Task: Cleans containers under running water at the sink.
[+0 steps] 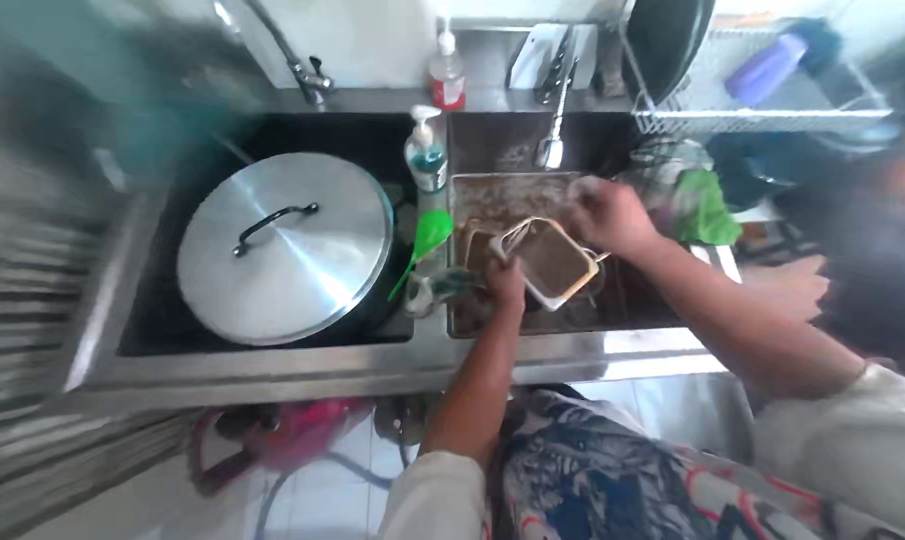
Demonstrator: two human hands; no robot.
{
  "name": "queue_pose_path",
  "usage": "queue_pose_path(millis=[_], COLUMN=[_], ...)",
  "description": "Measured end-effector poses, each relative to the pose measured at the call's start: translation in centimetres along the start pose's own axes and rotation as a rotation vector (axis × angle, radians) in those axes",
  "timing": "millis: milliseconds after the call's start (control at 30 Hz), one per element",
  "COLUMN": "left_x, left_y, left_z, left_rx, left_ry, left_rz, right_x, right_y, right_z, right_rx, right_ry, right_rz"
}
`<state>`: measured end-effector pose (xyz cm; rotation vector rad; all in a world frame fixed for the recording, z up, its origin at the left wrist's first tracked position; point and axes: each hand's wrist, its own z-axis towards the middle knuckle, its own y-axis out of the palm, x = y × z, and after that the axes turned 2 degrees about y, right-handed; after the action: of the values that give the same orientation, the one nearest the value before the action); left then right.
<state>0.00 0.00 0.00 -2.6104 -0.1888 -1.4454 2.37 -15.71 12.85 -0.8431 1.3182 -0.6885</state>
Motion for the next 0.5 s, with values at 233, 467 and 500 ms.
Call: queue_pose_path(millis=[233, 467, 500], left_x=[2.7, 4.9, 5.1], left_y=[0.2, 0.6, 0.8], left_z=[0.4, 0.8, 0.9], left_rx=[-0.061, -0.074, -0.075], left_ry=[-0.021, -0.068, -0.077], left_rz=[0.114, 0.033, 0.022], right_x=[11.5, 12.6, 12.7], right_y=[-1.1, -1.5, -1.4], right_z=[15.1, 27.3, 27.8], right_rx=[-0.025, 0.129, 0.109], right_ry=[0.372, 0.367, 0.362], right_rz=[0.175, 0.188, 0.16])
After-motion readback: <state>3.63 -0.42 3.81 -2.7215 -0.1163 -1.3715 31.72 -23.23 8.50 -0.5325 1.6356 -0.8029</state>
